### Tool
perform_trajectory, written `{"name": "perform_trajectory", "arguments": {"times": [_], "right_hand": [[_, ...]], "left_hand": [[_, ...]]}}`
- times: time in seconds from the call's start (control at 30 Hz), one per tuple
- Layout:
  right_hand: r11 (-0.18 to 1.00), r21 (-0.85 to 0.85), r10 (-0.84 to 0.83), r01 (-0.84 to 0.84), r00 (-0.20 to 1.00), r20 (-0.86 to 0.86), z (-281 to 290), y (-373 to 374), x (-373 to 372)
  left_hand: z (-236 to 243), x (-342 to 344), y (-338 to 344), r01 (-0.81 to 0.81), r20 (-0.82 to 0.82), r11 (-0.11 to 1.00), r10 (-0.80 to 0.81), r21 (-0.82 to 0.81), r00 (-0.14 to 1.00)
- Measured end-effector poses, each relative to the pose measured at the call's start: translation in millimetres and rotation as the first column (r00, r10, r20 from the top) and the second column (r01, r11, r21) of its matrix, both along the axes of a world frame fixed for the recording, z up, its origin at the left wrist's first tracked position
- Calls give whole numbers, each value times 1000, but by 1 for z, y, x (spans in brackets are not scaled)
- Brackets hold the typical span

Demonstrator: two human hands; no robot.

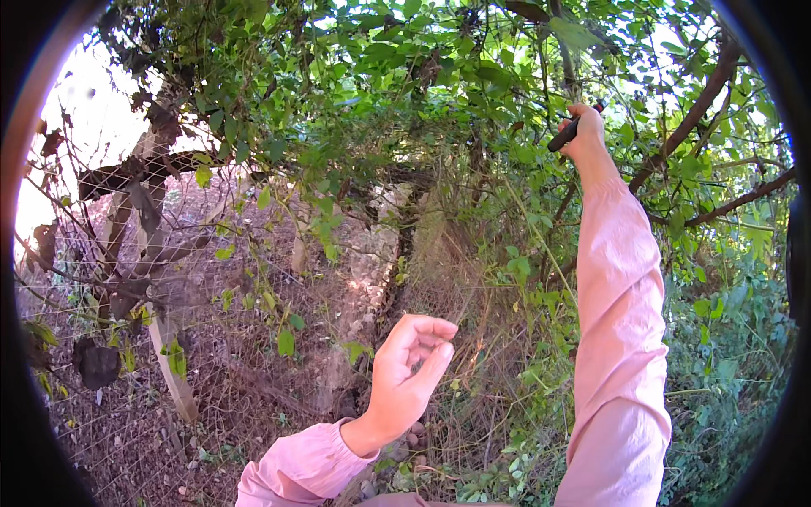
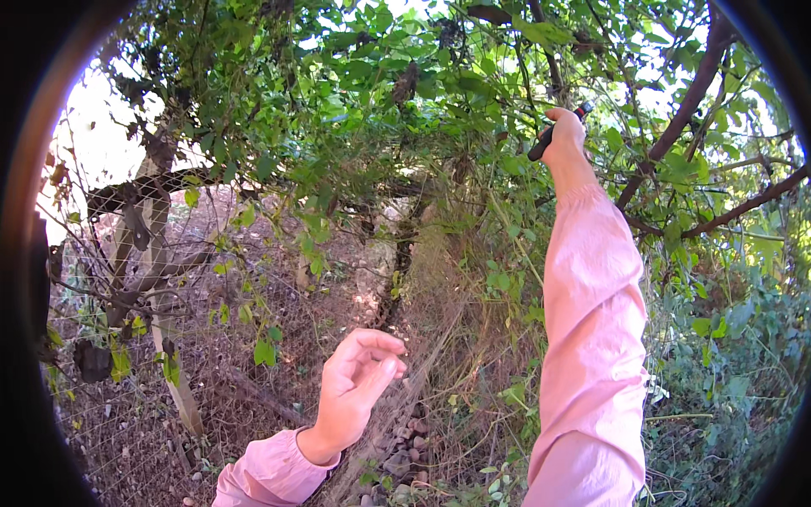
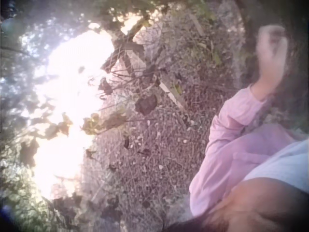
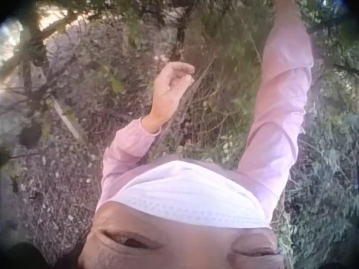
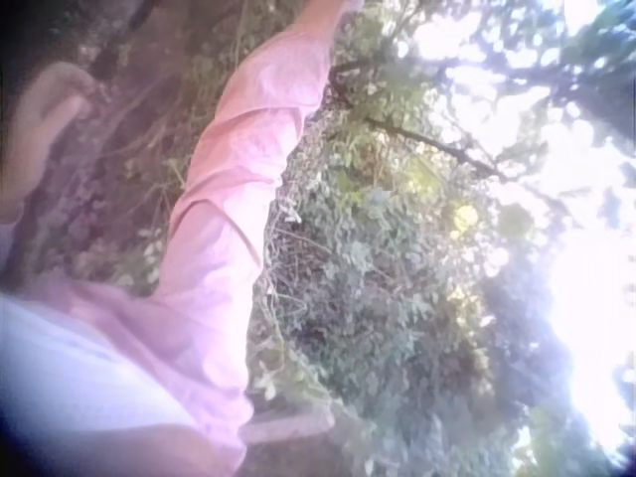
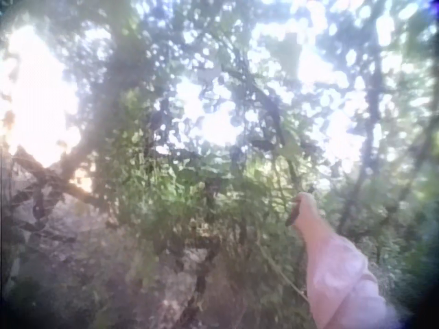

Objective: The person uses pruning shears to cut small branches and leaves from a vine growing on a wire fence. They repeatedly reach into the foliage, grasp stems, and snip them, then drop the cuttings to the ground.

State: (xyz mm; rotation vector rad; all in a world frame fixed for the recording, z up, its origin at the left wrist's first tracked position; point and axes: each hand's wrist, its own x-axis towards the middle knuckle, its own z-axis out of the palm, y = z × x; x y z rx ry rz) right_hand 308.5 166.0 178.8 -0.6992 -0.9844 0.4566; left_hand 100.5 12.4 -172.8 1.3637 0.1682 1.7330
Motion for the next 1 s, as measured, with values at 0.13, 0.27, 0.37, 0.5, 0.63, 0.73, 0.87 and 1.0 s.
{"name": "perform_trajectory", "arguments": {"times": [0.13, 0.27, 0.37, 0.5, 0.63, 0.73, 0.87, 1.0], "right_hand": [[991, -36, -127, 126, 992, -25, 18, 20, 6], [990, -83, -125, 118, 988, -89, 37, 26, 13], [990, -89, -116, 110, 991, -73, 48, 28, 18], [971, -59, -237, 231, 963, -130, 55, 35, 15], [936, 40, -341, 350, 928, -153, 43, 42, 12], [944, 36, -320, 327, 939, -128, 45, 37, 17], [978, 143, -135, 155, 981, -140, 53, 31, 24], [945, 263, -132, 192, 964, -230, 51, 41, 25]], "left_hand": [[-5, -1, 0, -9, -21, 1000, 8, -22, 1000], [-8, -6, -3, -36, -60, 999, 34, -28, 998], [-10, -11, -1, -92, -49, 996, 93, 22, 995], [-17, -18, 2, -117, -27, 993, 117, -9, 993], [-22, -19, 2, -97, 0, 994, 97, -45, 995], [-24, -17, 1, -101, -9, 994, 101, -45, 995], [-24, -10, 1, -106, -13, 994, 105, -39, 994], [-30, -8, -2, -105, -10, 994, 104, -28, 994]]}}
